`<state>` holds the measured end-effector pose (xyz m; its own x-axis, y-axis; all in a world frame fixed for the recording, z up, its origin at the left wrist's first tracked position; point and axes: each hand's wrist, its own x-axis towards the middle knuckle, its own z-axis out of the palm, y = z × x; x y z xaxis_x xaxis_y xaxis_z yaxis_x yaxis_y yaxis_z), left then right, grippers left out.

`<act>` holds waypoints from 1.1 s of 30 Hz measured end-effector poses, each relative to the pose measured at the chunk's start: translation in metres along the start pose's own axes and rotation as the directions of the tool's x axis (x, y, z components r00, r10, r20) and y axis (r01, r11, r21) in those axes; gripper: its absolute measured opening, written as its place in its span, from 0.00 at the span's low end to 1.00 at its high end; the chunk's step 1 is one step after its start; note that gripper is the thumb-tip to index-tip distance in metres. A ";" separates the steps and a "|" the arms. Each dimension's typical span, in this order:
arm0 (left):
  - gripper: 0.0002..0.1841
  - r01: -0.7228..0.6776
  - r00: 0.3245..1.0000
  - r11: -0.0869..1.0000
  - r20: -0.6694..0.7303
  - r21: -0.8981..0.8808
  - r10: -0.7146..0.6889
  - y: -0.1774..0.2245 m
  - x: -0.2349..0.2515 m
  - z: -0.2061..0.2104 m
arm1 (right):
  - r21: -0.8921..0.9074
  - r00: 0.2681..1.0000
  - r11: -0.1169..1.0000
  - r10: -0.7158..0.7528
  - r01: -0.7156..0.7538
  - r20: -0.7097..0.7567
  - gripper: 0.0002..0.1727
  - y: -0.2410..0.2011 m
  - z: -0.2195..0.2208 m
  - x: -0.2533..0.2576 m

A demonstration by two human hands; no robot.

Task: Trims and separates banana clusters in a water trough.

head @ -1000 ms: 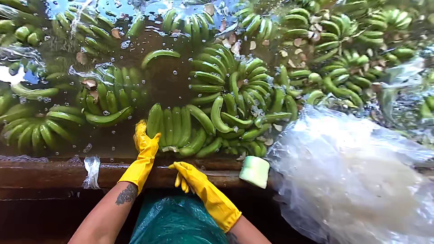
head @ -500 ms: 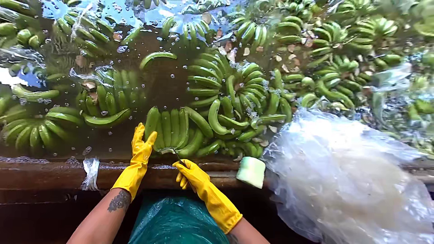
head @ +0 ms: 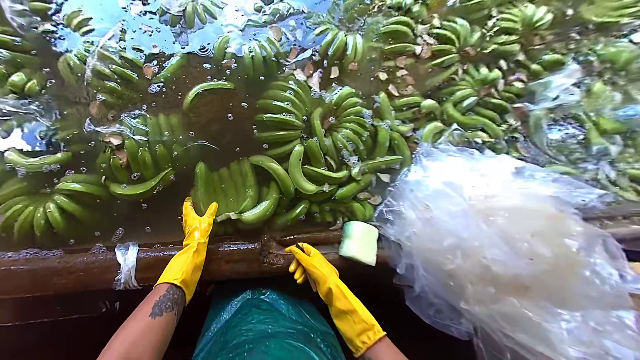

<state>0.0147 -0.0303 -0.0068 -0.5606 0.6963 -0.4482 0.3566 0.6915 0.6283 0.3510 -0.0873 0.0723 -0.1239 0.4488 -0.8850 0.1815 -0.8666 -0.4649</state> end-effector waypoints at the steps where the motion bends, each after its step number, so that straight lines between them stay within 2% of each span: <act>1: 0.50 0.031 1.000 0.998 0.005 -0.045 -0.031 0.005 -0.004 0.003 | -0.003 1.000 1.000 0.002 -0.002 -0.009 0.19 0.001 -0.002 0.000; 5: 0.47 0.163 0.986 0.974 -0.011 -0.160 -0.167 0.018 -0.013 0.011 | -0.015 1.000 1.000 0.015 -0.015 0.000 0.19 0.005 -0.006 0.001; 8: 0.50 0.239 0.971 0.970 0.026 -0.052 -0.238 0.017 -0.002 0.004 | -0.030 0.999 0.999 0.019 -0.017 0.049 0.19 0.010 -0.003 0.000; 10: 0.51 0.270 0.961 0.955 0.031 0.123 -0.276 0.019 0.007 0.001 | -0.058 0.996 0.998 0.023 -0.018 0.088 0.21 0.010 0.003 -0.001; 12: 0.53 0.270 0.960 0.910 -0.022 0.315 -0.278 0.029 0.007 0.002 | -0.090 0.989 0.996 0.037 -0.025 0.143 0.21 0.007 0.013 -0.002; 13: 0.55 0.285 0.957 0.892 -0.051 0.352 -0.286 0.030 0.006 0.007 | -0.100 0.984 0.995 0.039 -0.022 0.174 0.21 0.004 0.020 -0.002; 15: 0.58 0.354 0.933 0.906 -0.029 0.233 -0.358 0.027 0.003 0.019 | -0.111 0.974 0.994 0.036 -0.011 0.226 0.21 -0.003 0.033 -0.002; 16: 0.53 0.357 0.930 0.922 0.033 0.153 -0.366 0.026 -0.002 0.021 | -0.104 0.968 0.995 0.036 -0.010 0.250 0.21 -0.007 0.040 -0.001; 19: 0.31 0.278 0.928 0.960 0.264 -0.022 -0.263 0.029 -0.021 0.006 | -0.043 0.952 0.999 0.018 -0.005 0.306 0.21 -0.016 0.057 -0.001; 20: 0.24 0.244 0.917 0.969 0.335 -0.045 -0.216 0.035 -0.027 -0.002 | -0.031 0.948 1.000 0.016 -0.007 0.319 0.21 -0.018 0.061 -0.001; 21: 0.21 0.290 0.892 0.956 0.370 -0.030 -0.259 0.045 -0.030 -0.006 | -0.018 0.944 1.000 0.016 -0.010 0.329 0.21 -0.019 0.065 0.000; 22: 0.22 0.358 0.873 0.933 0.359 -0.018 -0.329 0.049 -0.030 -0.005 | -0.012 0.943 1.000 0.023 -0.020 0.332 0.21 -0.020 0.066 0.000; 23: 0.27 0.349 0.917 0.935 0.232 -0.070 -0.325 0.035 -0.027 0.007 | -0.016 0.943 0.999 0.039 -0.036 0.331 0.21 -0.022 0.067 0.001; 24: 0.37 0.317 0.946 0.942 0.104 -0.109 -0.306 0.020 -0.024 0.020 | -0.014 0.944 0.998 0.056 -0.055 0.327 0.21 -0.022 0.068 0.002; 25: 0.50 0.317 0.948 0.940 0.003 -0.124 -0.319 0.014 -0.021 0.031 | 0.001 0.943 0.997 0.068 -0.072 0.325 0.21 -0.022 0.068 0.003; 26: 0.61 0.340 0.934 0.930 -0.061 -0.142 -0.351 0.014 -0.019 0.038 | 0.018 0.943 0.996 0.076 -0.087 0.324 0.22 -0.022 0.067 0.005; 27: 0.66 0.366 0.925 0.919 -0.047 -0.144 -0.376 0.017 -0.021 0.041 | 0.020 0.945 0.995 0.083 -0.094 0.318 0.23 -0.021 0.066 0.007; 28: 0.67 0.390 0.921 0.912 0.025 -0.128 -0.390 0.020 -0.025 0.037 | -0.001 0.948 0.996 0.086 -0.090 0.306 0.23 -0.021 0.066 0.009; 31: 0.53 0.406 0.907 0.909 0.163 -0.095 -0.388 0.020 -0.017 0.025 | -0.124 0.967 0.990 0.101 -0.073 0.235 0.23 -0.033 0.066 0.016; 33: 0.54 0.422 0.901 0.894 0.180 -0.152 -0.395 0.024 -0.015 0.025 | -0.247 0.979 0.966 0.116 -0.072 0.166 0.23 -0.043 0.065 0.025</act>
<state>0.0499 -0.0194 -0.0012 -0.5111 0.3889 -0.7665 -0.0314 0.8827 0.4688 0.2766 -0.0530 0.0722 -0.2625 0.3029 -0.9162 0.4257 -0.8157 -0.3916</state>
